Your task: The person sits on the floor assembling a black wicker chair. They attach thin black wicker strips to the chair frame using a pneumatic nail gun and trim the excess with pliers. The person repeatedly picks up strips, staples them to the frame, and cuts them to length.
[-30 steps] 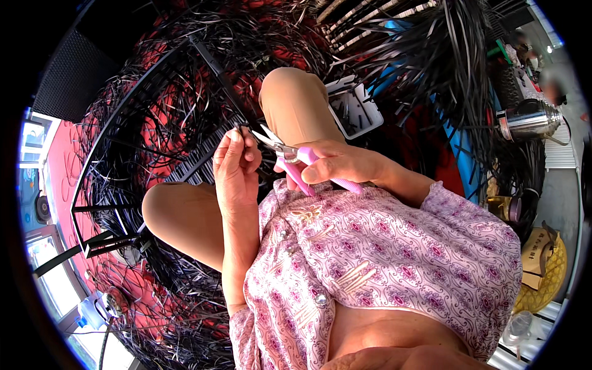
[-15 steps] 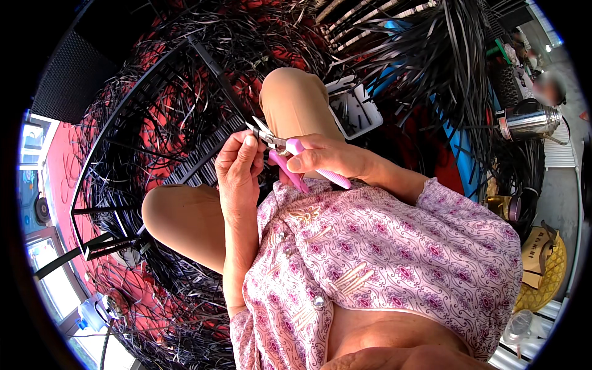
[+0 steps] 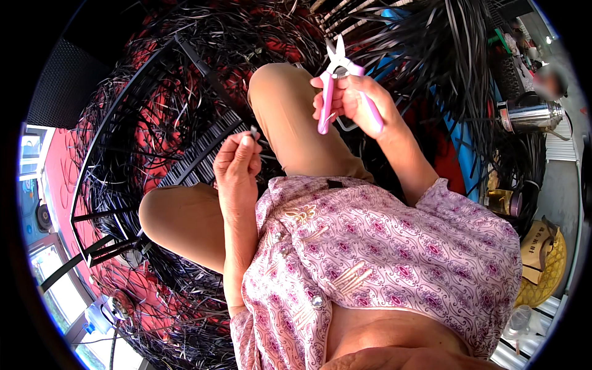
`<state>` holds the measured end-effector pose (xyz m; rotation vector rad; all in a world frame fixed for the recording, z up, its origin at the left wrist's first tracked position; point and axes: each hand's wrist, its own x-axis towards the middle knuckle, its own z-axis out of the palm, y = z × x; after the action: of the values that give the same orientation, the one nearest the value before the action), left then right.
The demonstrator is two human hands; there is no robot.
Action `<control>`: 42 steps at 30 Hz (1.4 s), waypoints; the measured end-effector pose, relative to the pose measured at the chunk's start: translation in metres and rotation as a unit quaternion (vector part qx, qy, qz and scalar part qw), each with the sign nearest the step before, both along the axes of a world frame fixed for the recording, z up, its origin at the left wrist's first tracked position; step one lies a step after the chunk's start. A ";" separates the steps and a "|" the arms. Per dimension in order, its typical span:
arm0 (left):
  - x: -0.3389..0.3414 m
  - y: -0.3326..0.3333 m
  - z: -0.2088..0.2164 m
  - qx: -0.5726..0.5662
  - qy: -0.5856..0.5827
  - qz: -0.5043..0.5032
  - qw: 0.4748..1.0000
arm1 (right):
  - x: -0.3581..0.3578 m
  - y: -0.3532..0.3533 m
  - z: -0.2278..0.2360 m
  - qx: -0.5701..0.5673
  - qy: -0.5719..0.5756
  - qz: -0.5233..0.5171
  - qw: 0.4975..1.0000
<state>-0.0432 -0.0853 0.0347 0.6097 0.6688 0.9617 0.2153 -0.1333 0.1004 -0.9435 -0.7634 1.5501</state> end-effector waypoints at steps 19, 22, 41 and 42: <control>-0.004 0.020 0.002 0.005 0.044 0.044 0.998 | 0.134 0.011 -0.203 -0.259 -0.542 -0.120 0.790; -0.003 0.019 0.003 0.000 0.046 0.035 0.998 | 0.077 0.023 -0.126 -0.125 -0.593 -0.102 0.789; 0.002 0.007 0.026 0.041 0.106 0.022 0.993 | -0.092 0.030 -0.014 -0.021 -0.172 0.040 0.984; 0.003 0.007 0.026 0.039 0.108 0.021 0.993 | -0.092 0.029 -0.016 -0.021 -0.171 0.032 0.985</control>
<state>-0.0403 -0.0780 0.0604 0.7789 0.8414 0.9729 0.1236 -0.1042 0.0843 -1.2463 -1.0118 1.4811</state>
